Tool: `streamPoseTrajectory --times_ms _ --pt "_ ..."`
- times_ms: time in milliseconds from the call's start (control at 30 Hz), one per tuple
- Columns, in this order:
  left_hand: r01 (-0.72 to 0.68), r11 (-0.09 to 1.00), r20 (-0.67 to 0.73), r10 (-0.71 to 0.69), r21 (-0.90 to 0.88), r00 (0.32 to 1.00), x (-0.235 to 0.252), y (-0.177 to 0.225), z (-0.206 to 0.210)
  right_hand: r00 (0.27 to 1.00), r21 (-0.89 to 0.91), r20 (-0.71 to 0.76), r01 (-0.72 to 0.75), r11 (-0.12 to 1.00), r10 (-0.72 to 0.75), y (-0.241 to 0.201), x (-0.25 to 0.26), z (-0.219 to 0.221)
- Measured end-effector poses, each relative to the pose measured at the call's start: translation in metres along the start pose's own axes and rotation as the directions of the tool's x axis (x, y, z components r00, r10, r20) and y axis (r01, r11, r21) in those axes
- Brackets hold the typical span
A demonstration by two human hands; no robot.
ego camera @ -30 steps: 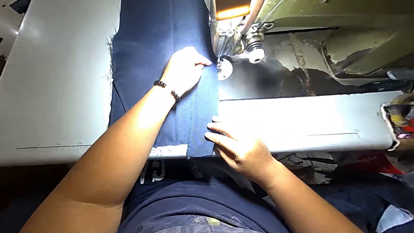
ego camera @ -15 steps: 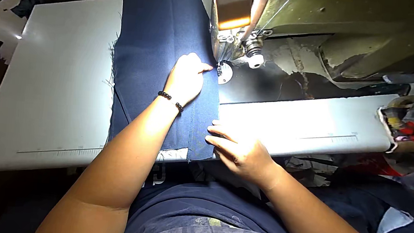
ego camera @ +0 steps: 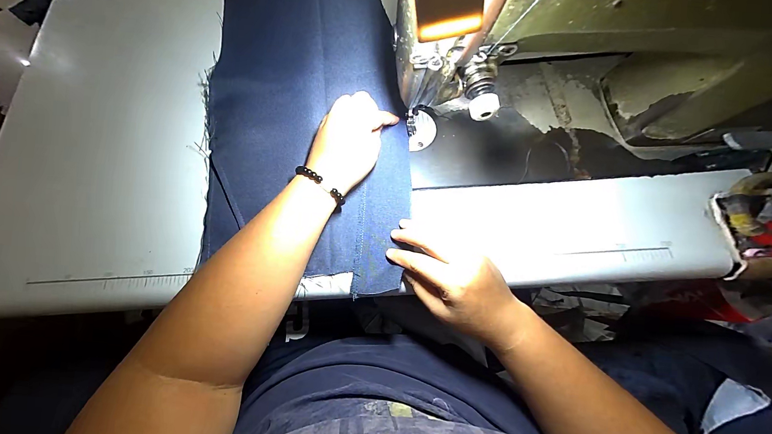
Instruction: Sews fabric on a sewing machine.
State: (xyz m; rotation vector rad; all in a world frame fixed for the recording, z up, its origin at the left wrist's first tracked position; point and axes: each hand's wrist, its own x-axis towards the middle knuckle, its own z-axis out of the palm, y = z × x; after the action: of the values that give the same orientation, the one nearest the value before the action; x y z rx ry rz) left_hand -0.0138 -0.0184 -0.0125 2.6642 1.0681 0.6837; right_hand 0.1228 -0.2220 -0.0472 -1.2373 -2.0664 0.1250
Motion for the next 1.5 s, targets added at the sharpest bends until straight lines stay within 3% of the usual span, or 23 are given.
streamPoseTrajectory --times_ms 133,333,467,633,1067,1500 --pt "0.022 0.999 0.033 -0.023 0.044 0.999 0.0 0.003 0.0 1.0 0.0 -0.006 0.003 1.0 -0.003 0.0 0.001 0.0" --pt "-0.029 0.964 0.142 -0.009 0.266 0.99 -0.007 0.02 -0.007 1.0 0.019 0.016 -0.02 1.0 0.019 -0.001 0.003 -0.001" --pt "0.048 0.978 0.309 -0.111 0.203 0.945 -0.025 0.032 -0.007 0.998 0.021 0.051 -0.038 0.999 0.037 -0.005 0.0 -0.009" --pt "0.113 0.979 0.304 -0.162 0.171 0.939 -0.038 0.044 0.0 0.995 0.024 0.072 -0.077 0.997 0.075 -0.009 -0.016 -0.016" --pt "0.108 0.982 0.319 -0.154 0.158 0.935 -0.033 0.046 0.0 0.996 0.047 0.021 -0.083 0.995 0.082 -0.007 -0.017 -0.015" --pt "0.081 0.988 0.312 -0.12 0.134 0.942 -0.029 0.042 -0.001 0.995 0.035 0.074 -0.064 0.997 0.062 -0.004 -0.009 -0.023"
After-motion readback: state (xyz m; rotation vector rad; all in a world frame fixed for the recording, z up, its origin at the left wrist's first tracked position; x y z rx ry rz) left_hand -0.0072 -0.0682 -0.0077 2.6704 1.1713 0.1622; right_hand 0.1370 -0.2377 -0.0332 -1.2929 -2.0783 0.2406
